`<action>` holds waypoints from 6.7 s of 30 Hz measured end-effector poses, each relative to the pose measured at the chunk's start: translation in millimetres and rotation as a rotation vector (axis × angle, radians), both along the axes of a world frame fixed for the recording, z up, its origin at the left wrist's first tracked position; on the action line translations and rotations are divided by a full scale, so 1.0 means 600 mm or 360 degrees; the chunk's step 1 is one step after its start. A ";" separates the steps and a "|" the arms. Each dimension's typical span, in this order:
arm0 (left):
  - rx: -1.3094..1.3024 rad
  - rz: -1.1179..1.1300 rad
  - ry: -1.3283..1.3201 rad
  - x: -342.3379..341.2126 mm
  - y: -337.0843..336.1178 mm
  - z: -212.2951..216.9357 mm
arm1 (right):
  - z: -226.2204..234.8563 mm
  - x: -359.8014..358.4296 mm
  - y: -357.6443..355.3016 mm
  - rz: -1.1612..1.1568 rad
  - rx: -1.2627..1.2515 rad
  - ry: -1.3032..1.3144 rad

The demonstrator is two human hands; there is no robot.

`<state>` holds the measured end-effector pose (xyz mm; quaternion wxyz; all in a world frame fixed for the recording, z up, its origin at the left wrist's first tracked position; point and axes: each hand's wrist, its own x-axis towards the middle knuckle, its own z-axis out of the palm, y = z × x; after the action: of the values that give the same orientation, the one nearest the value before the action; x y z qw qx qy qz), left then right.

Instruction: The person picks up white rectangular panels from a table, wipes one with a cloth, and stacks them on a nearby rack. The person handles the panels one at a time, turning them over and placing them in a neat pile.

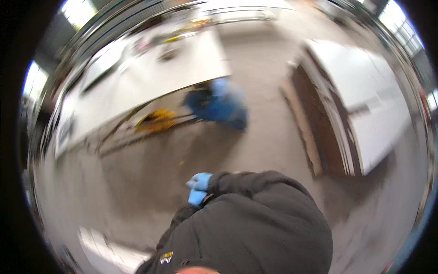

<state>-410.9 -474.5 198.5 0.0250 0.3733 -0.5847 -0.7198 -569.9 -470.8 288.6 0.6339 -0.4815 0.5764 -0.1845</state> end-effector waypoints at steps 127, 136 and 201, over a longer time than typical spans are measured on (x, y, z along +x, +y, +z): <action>0.1768 -0.0227 -0.0307 1.052 -2.155 -0.060 | -0.137 1.079 -1.600 -0.1943 0.0446 0.0622; 0.1226 0.0072 -0.0802 1.050 -2.165 -0.069 | -0.195 1.205 -1.412 -0.2365 0.0850 0.0471; -0.1229 -0.0006 0.0098 0.184 -1.955 -0.002 | -0.128 -0.240 -1.422 -0.1446 -0.0920 0.2410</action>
<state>-300.6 -1647.7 197.2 0.1800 0.3135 -0.8124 -0.4576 -713.8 -1324.0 211.6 -0.1890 -0.3410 0.9015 -0.1881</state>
